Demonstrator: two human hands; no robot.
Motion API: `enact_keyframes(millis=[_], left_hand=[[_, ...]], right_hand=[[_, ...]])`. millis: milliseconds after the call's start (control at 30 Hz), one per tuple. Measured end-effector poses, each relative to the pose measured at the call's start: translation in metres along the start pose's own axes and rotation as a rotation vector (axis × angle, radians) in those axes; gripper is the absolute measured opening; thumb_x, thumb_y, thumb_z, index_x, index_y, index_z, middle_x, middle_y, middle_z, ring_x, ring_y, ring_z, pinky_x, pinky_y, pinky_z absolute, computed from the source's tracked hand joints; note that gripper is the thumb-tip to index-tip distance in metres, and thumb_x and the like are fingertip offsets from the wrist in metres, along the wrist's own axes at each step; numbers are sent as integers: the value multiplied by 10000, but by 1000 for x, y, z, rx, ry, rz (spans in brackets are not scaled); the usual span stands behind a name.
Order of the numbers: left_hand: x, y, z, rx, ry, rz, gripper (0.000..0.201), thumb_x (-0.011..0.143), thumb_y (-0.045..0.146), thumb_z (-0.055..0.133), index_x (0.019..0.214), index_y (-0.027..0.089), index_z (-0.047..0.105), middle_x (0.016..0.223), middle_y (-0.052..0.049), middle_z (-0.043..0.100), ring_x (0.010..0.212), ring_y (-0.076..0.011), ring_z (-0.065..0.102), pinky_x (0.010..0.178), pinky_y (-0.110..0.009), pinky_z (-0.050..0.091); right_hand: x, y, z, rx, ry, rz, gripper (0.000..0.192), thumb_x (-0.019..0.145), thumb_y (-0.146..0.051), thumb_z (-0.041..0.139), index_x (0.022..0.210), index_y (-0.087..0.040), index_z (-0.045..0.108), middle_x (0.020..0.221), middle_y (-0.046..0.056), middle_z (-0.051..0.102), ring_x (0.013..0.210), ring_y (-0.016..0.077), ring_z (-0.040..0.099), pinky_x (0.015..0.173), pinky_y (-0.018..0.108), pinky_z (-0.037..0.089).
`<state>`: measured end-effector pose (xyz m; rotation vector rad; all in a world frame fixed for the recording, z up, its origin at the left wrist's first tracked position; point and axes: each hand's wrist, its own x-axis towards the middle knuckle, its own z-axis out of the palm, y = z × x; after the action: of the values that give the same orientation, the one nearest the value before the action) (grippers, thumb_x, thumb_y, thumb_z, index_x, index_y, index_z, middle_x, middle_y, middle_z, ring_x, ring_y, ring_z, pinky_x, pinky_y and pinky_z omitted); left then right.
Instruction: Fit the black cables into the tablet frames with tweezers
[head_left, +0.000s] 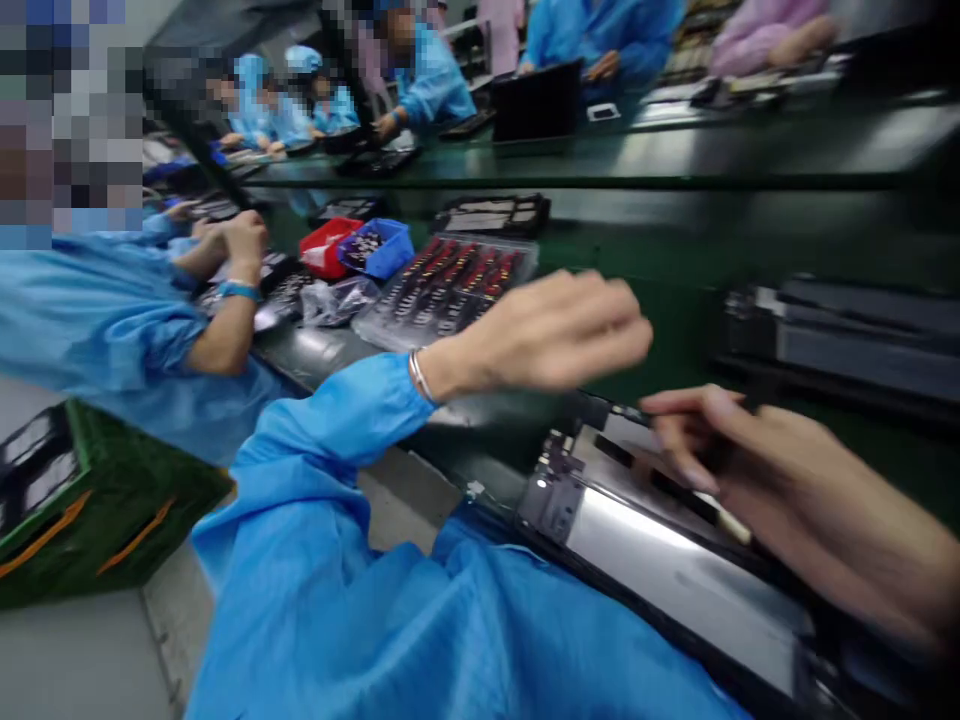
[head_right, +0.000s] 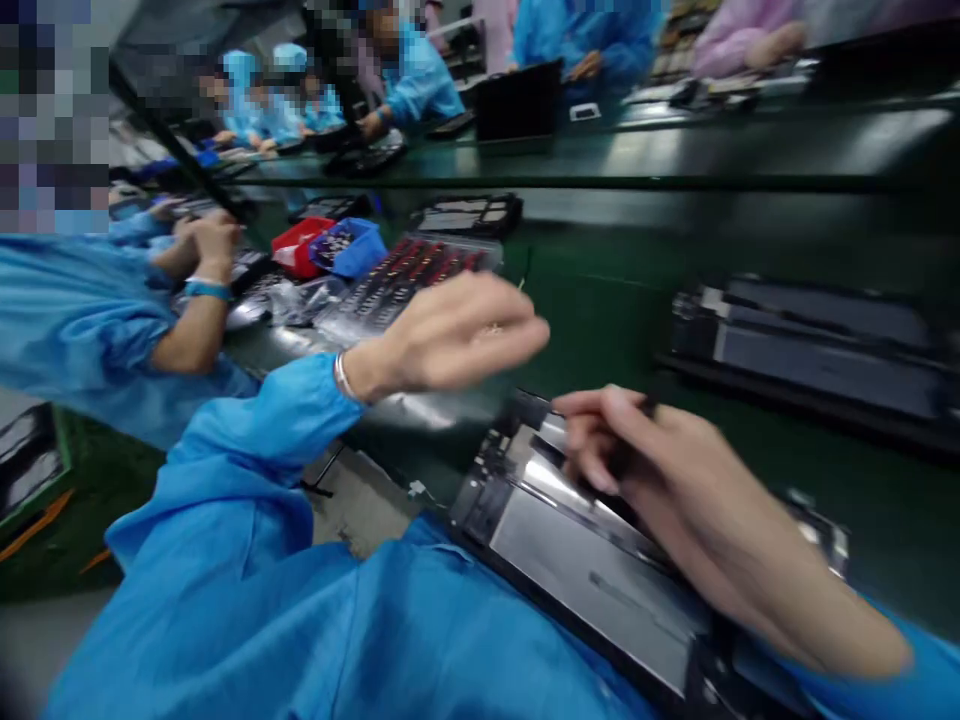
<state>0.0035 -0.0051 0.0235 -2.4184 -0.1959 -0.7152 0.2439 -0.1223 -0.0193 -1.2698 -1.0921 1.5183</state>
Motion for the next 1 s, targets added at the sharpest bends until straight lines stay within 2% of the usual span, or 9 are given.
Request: enact_keyframes(millis=[100,167,267,500,600,667,733,900,1000], left_hand=[[19,44,7,30,290,454,247,1093,239,513,1064,241,759,1016,6,772,966,-158,744,822,-285,608],[25,54,17,1,389,565,224,1069,232,566,1022,275,781,1020,37,783,955,-134,762,878,-248,622],[29,55,30,-37,415,600,214,1052,218,588,998,266,790,1015,38,791,926,-129,772,886,-234,636],[24,57,24,-108,344,473,142,1034,250,637,987,269,770,1005,51,789,976,-114,759,913,-221,620],[24,58,18,-191,284,266,147,1031,292,658,949,207,747,937,-14,771,908,-148,737,784,-269,599],[25,58,16,-137,206,80,176,1054,275,616,943,178,713,877,-38,743,802,-155,693,677,-297,532],[27,59,13,-79,105,-23,177,1076,240,562,969,172,686,868,-39,728,754,-151,645,652,-308,476],[28,66,3,-96,-69,-80,263,1113,201,439,968,164,655,911,-49,714,778,-154,608,702,-314,461],[29,73,-3,-47,-117,-67,285,1101,155,412,934,162,642,901,-58,699,790,-170,609,715,-325,458]], right_hand=[[-3,-3,11,190,-85,72,471,795,-603,851,690,-191,648,683,1,526,654,130,471,604,258,445],[-4,-1,9,235,-68,46,399,792,-535,882,744,-189,689,739,-8,557,677,111,467,599,232,416],[-6,3,2,210,-25,-16,290,809,-472,884,824,-206,767,827,9,637,746,118,535,634,222,428],[-1,6,-2,-31,-9,-149,256,896,-463,754,884,-208,775,707,9,593,689,150,540,599,264,416],[-2,1,-1,-217,23,-232,325,899,-511,731,819,-196,728,686,14,621,646,153,531,576,278,398],[-3,-3,-2,-326,12,-280,396,910,-555,706,748,-195,678,646,11,607,617,151,517,568,281,385],[-5,-6,-3,-421,5,-330,431,943,-562,650,712,-199,629,621,6,584,595,147,494,558,284,361],[-9,-3,-5,-659,75,-484,321,988,-366,511,714,-203,551,679,10,567,627,147,482,580,307,324],[-8,0,-3,-707,64,-538,278,962,-300,499,703,-205,534,658,1,547,606,139,474,588,310,322]])
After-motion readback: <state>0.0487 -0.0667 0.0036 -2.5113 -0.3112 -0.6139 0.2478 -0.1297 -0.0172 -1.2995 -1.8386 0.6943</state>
